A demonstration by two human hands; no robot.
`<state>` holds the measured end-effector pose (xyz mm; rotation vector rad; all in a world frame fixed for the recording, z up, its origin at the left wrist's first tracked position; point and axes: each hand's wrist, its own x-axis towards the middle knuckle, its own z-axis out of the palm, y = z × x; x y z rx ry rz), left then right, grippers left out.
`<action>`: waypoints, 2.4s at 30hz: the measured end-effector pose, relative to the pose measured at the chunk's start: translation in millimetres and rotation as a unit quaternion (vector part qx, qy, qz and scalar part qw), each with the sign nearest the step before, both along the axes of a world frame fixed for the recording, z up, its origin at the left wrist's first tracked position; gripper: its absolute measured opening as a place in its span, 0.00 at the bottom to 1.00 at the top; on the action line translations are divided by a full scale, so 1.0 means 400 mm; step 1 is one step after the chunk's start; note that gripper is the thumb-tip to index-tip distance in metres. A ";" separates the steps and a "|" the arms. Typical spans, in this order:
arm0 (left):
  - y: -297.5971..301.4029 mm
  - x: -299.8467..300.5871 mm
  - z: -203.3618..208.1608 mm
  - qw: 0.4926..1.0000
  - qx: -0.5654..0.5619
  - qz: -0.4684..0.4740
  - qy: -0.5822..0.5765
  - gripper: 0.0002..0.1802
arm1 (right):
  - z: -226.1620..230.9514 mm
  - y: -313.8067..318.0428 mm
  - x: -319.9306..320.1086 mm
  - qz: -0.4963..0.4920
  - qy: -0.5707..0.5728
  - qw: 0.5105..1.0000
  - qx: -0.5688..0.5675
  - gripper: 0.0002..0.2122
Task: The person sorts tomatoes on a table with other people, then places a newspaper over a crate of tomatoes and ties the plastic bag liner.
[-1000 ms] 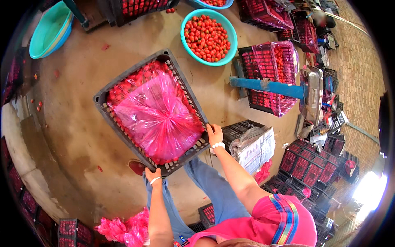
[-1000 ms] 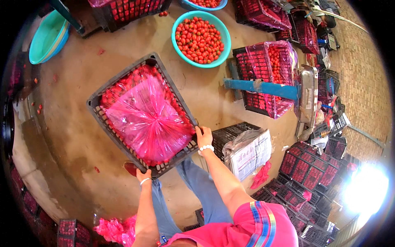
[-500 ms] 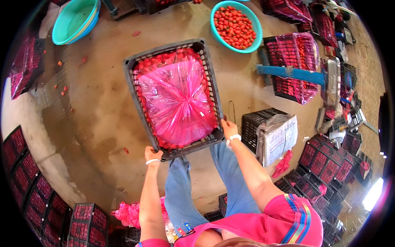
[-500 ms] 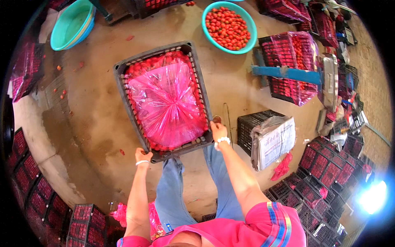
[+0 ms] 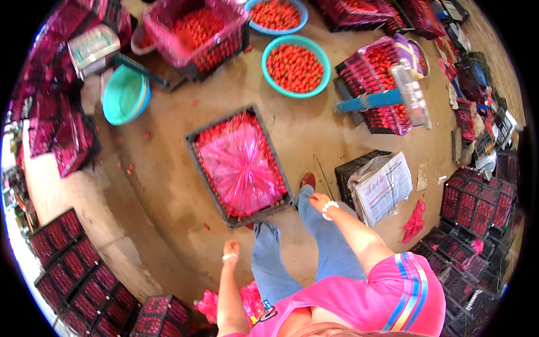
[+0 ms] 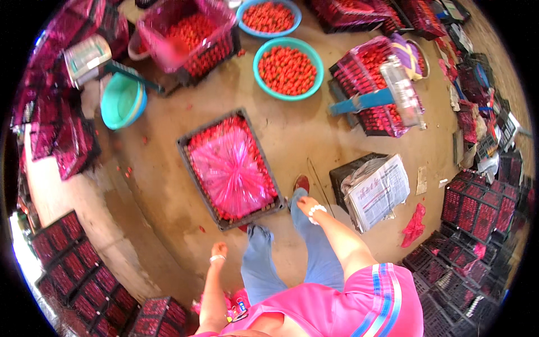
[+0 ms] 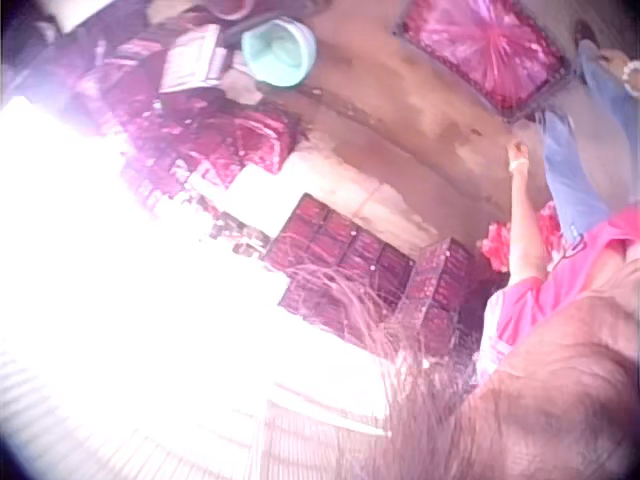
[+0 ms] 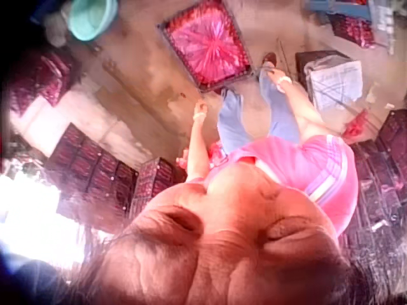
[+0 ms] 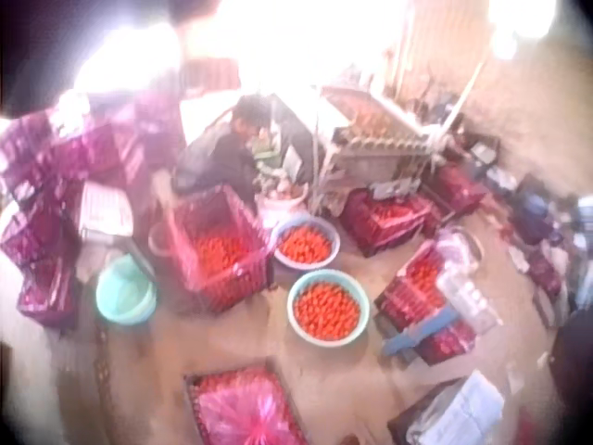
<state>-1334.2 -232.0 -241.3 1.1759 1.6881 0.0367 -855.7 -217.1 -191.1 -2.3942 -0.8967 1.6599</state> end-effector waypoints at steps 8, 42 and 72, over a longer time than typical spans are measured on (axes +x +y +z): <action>0.059 0.216 0.464 0.994 -0.002 -0.089 -0.069 0.11 | 0.222 -0.330 0.296 0.014 -0.080 0.994 0.073 0.16; -0.496 1.387 0.703 0.621 0.200 -0.756 0.050 0.13 | 0.517 -2.012 -0.050 -0.698 -0.029 0.715 0.034 0.10; -0.987 2.900 0.838 0.625 -0.041 -0.771 0.113 0.22 | 0.611 -2.036 2.072 -0.315 -0.164 0.932 0.066 0.16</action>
